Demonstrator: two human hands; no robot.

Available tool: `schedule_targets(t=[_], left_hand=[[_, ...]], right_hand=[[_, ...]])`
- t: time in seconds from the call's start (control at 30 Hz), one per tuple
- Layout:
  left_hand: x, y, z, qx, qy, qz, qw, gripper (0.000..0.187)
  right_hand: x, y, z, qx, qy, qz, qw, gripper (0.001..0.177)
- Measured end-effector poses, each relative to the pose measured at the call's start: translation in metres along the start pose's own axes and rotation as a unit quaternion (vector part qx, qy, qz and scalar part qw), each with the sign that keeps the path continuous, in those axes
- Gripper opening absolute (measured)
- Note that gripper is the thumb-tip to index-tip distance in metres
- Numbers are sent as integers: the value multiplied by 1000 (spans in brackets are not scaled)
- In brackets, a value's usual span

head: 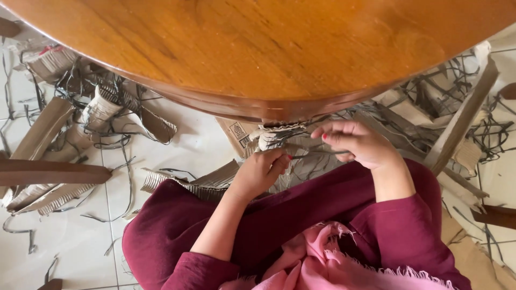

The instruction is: Wrapping a wooden table leg with corrugated cardboard and securing it with string.

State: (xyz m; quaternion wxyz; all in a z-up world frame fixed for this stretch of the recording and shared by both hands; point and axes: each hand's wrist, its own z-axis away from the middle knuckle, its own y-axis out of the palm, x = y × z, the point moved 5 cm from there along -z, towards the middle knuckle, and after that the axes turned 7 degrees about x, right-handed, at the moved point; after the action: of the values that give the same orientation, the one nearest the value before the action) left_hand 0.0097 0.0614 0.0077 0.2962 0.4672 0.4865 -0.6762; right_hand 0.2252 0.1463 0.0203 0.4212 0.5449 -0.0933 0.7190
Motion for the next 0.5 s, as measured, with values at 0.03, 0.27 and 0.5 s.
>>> schedule_targets(t=[0.03,0.27,0.5], left_hand=[[4,-3,1,6,-6,-22,1000,28],[-11,-28,9,52,-64,-77,994,28],[48,-46,30,38,-270,-174,946,29]], right_hand=[[5,6,4,5,45,75,996,24],[-9,9,-1,58,180,359,914,23],[-13,-39,2,-120,223,484,837,29]])
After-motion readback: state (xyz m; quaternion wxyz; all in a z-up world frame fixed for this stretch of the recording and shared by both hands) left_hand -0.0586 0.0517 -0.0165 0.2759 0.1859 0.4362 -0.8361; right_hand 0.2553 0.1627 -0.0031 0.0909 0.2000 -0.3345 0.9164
